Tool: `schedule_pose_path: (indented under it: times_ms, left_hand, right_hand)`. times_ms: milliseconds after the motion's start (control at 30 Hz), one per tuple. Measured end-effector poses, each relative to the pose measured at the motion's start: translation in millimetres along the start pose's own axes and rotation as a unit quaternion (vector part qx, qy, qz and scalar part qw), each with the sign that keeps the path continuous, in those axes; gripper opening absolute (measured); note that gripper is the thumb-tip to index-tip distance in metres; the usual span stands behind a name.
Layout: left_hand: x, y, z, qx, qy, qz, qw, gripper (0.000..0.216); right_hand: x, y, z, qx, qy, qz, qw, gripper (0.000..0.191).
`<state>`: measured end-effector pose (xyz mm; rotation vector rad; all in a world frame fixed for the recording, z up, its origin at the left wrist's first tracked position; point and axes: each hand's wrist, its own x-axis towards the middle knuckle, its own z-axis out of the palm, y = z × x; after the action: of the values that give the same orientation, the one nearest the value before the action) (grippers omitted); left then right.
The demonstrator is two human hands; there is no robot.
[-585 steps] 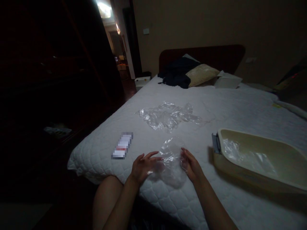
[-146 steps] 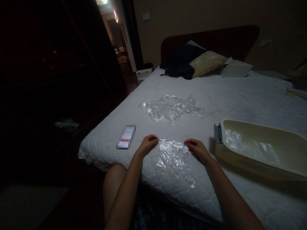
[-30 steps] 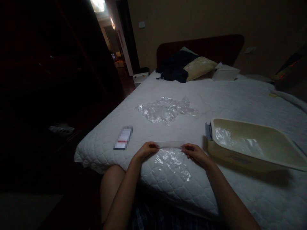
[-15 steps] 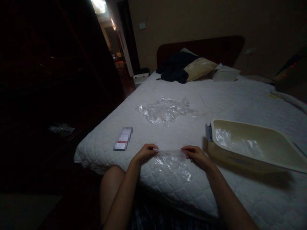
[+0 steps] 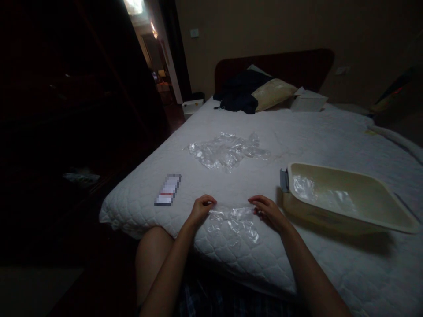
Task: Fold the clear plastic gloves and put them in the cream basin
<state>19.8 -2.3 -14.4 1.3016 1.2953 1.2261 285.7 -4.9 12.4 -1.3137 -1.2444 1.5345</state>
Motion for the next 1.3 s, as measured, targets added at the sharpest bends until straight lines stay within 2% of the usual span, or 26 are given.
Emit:
schedule_pose_path:
  times_ms: [100, 233, 267, 333, 400, 467, 533, 633, 700, 733, 800, 900, 1000, 1067, 1167, 1300]
  left_hand:
    - [-2.3, 6.2, -2.3, -0.004, 0.002, -0.046, 0.999, 0.021]
    - [-6.7, 26.2, -13.0, -0.077, -0.09, -0.124, 0.985, 0.033]
    - [-8.3, 31.8, -15.9, -0.09, -0.094, -0.135, 0.982, 0.034]
    - [-13.1, 41.6, -20.3, -0.073, -0.059, -0.125, 0.988, 0.03]
    - [-20.3, 49.1, -21.5, 0.02, -0.011, -0.07, 0.997, 0.021]
    - [-29.3, 55.2, -18.4, 0.17, -0.007, 0.024, 0.985, 0.016]
    - [-37.6, 60.5, -10.5, 0.316, -0.067, 0.126, 0.938, 0.018]
    - [-43.2, 66.1, 7.8, 0.448, -0.157, 0.188, 0.86, 0.015]
    - [-41.0, 66.1, 20.0, 0.491, -0.186, 0.202, 0.827, 0.015]
    - [-38.8, 64.9, 24.9, 0.504, -0.194, 0.201, 0.817, 0.016]
    - [-33.5, 60.3, 31.5, 0.521, -0.202, 0.184, 0.809, 0.016]
    - [-28.3, 52.1, 33.6, 0.554, -0.196, 0.14, 0.797, 0.016]
    - [-28.9, 47.9, 29.8, 0.591, -0.191, 0.118, 0.775, 0.02]
    - [-30.9, 48.0, 26.1, 0.594, -0.185, 0.116, 0.774, 0.02]
    - [-32.5, 49.2, 18.5, 0.549, -0.169, 0.097, 0.813, 0.019]
    - [-28.3, 44.4, 1.9, 0.387, -0.131, 0.06, 0.911, 0.017]
  right_hand:
    - [-1.4, 1.3, 2.0, 0.01, 0.027, -0.024, 0.999, 0.033]
    - [0.3, 6.7, 3.2, -0.007, 0.05, -0.043, 0.998, 0.036]
    - [0.2, 7.2, 3.2, -0.013, 0.06, -0.05, 0.997, 0.036]
    - [-2.4, 6.3, 3.3, -0.041, 0.102, -0.08, 0.991, 0.034]
    - [-8.7, 2.4, 4.2, -0.119, 0.16, -0.142, 0.97, 0.03]
    - [-17.2, -4.2, 7.4, -0.255, 0.18, -0.225, 0.923, 0.023]
    - [-24.6, -12.2, 14.3, -0.414, 0.132, -0.301, 0.849, 0.018]
    - [-26.5, -23.7, 32.3, -0.586, 0.022, -0.35, 0.731, 0.018]
    - [-21.8, -28.6, 46.4, -0.642, -0.027, -0.344, 0.684, 0.015]
    - [-18.6, -29.9, 52.8, -0.657, -0.042, -0.334, 0.675, 0.013]
    - [-12.2, -30.1, 62.1, -0.672, -0.059, -0.299, 0.675, 0.012]
    - [-6.5, -25.5, 64.5, -0.677, -0.058, -0.237, 0.695, 0.016]
    - [-6.1, -17.9, 54.5, -0.673, -0.041, -0.208, 0.709, 0.023]
    - [-8.3, -13.2, 44.1, -0.663, -0.026, -0.203, 0.721, 0.026]
    - [-13.5, -8.9, 27.4, -0.624, -0.005, -0.198, 0.756, 0.028]
    - [-17.2, -7.8, 7.2, -0.487, -0.003, -0.186, 0.853, 0.029]
